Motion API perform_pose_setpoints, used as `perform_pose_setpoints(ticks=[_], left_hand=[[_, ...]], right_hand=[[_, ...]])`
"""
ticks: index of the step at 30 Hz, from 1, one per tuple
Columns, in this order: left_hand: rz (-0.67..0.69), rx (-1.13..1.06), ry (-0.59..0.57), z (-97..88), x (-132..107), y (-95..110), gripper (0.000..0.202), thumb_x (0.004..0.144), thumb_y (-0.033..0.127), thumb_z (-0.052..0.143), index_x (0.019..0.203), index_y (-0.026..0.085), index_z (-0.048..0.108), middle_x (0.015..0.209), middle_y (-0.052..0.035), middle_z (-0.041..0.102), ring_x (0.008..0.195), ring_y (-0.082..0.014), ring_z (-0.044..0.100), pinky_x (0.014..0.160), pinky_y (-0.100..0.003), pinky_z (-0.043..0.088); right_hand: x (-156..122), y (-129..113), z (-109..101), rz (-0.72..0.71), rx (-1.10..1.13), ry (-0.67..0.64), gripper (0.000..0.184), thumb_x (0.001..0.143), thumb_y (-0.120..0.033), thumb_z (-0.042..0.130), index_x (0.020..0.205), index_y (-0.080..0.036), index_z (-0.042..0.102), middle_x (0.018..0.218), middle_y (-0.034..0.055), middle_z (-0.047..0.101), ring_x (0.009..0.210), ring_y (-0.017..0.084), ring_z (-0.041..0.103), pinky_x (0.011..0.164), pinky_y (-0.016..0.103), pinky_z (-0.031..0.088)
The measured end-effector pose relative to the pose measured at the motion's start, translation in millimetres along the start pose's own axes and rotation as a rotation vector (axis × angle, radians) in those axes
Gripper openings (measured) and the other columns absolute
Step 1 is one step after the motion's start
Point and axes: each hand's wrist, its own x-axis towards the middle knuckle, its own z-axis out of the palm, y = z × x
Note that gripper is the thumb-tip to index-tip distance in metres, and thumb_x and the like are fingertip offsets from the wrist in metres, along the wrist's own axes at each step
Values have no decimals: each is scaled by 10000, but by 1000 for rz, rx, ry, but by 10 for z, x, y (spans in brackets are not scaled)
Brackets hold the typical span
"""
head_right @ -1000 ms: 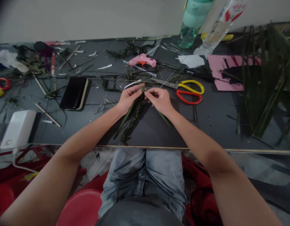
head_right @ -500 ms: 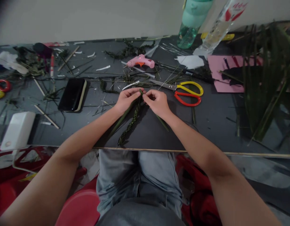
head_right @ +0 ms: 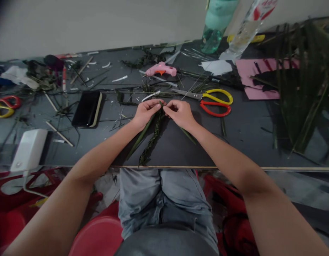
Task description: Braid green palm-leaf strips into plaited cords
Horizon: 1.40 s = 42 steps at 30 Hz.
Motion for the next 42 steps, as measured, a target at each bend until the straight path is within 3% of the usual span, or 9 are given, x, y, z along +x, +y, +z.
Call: perform_pose_setpoints(ticks=[5,12,19,31,39,42], left_hand=[[-118,-59,20,14,-37,40,321,670,384,874,908,194,775,940,-38,799,805,-122,712,833,-265,549],[-170,-94,4,-22,-30,76,348,611,367,912,862,171,772,873,-42,789,739,-103,691,759,-231,544],[-137,-18,37,-56,-21,23,335,630,357,900,874,168,769,864,-43,783,772,-129,706,803,-272,562],[-52,-17,126,63,-71,-47,250,702,308,851,896,171,771,884,-51,795,802,-136,726,865,-295,572],[59,94,127,128,-74,-43,408,670,482,859,952,197,783,982,-60,800,931,-172,735,918,-323,568],[41,74,140,109,-65,-48,416,710,546,816,961,215,793,938,-42,793,869,-151,718,864,-298,562]], right_hand=[[-12,-12,-29,-24,-91,-34,264,807,-394,646,650,-183,620,578,1,630,495,97,536,522,255,405],[31,-56,-24,-49,-166,-66,262,772,-373,626,592,-184,601,540,8,620,498,100,507,544,267,384],[54,-57,-34,-39,-177,-104,226,732,-318,634,558,-185,579,529,3,618,478,83,467,514,255,347],[68,-16,-82,27,-78,-181,236,686,-317,672,526,-202,542,477,-8,582,430,84,472,463,244,342],[3,-20,-101,73,59,-183,383,711,-530,774,686,-173,639,602,19,657,465,95,529,429,234,402],[41,-7,-82,82,106,-154,445,661,-587,812,721,-178,647,622,15,658,467,106,549,397,236,420]])
